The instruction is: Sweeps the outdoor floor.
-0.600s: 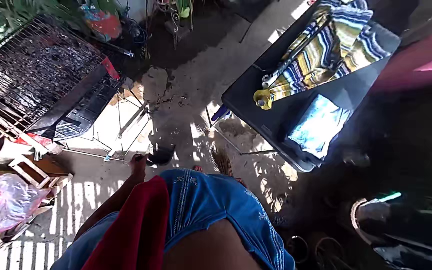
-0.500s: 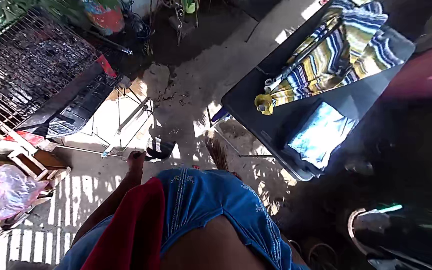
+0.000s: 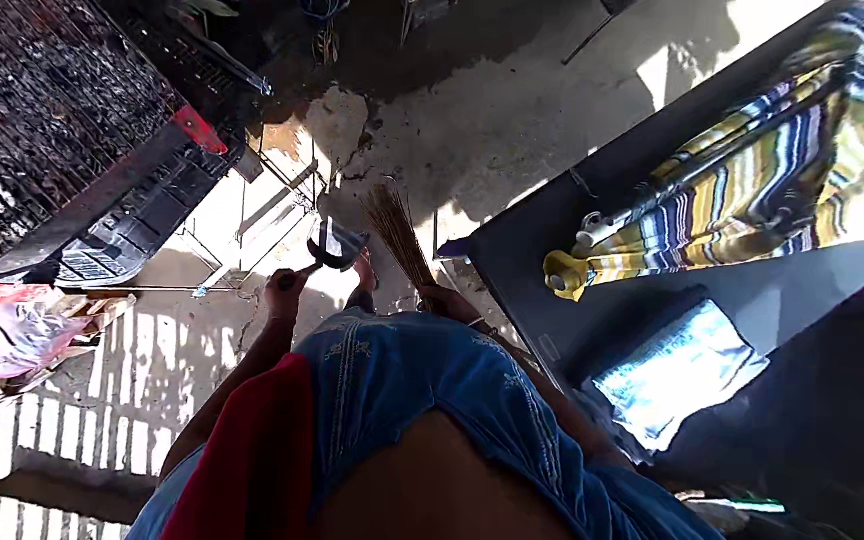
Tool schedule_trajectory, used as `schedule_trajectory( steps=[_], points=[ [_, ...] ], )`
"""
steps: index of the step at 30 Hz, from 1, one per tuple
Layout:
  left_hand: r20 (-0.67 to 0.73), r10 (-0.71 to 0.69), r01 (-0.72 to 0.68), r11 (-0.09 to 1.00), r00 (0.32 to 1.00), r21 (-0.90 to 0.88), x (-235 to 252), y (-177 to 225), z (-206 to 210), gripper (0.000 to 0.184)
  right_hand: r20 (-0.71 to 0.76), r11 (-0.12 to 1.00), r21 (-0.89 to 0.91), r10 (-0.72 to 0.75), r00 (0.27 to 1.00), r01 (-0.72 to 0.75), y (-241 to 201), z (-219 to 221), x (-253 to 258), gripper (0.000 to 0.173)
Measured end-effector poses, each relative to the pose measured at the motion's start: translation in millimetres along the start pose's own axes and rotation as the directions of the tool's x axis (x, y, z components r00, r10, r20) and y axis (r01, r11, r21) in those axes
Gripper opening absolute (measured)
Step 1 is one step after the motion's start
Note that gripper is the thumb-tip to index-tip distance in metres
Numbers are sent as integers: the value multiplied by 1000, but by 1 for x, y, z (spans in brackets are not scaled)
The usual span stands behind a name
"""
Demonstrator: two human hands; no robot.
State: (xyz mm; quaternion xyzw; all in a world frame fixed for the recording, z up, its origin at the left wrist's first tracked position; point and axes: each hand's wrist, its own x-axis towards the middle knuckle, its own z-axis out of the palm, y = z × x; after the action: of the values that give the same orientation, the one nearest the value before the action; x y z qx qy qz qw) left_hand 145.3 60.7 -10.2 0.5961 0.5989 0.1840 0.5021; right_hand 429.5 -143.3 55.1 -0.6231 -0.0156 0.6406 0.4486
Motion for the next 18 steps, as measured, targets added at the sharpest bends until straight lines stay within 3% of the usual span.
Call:
schedule_trajectory(
  steps=[5, 9, 13, 18],
  points=[
    [98, -37, 33, 999, 994, 43, 92, 37, 38, 31, -84, 989, -91, 111, 990, -119, -90, 3, 67, 16],
    [186, -58, 46, 996, 981, 71, 162, 66, 73, 29, -188, 980, -155, 92, 978, -122, -140, -5, 112, 11],
    [247, -112, 70, 983, 963, 170, 225, 76, 108, 30, -308, 978, -24, 191, 932, -208, -157, -36, 184, 16],
    [295, -213, 118, 944, 932, 307, 280, 76, 143, 37, -499, 968, 72, 243, 832, -240, -218, -88, 236, 18]
  ],
)
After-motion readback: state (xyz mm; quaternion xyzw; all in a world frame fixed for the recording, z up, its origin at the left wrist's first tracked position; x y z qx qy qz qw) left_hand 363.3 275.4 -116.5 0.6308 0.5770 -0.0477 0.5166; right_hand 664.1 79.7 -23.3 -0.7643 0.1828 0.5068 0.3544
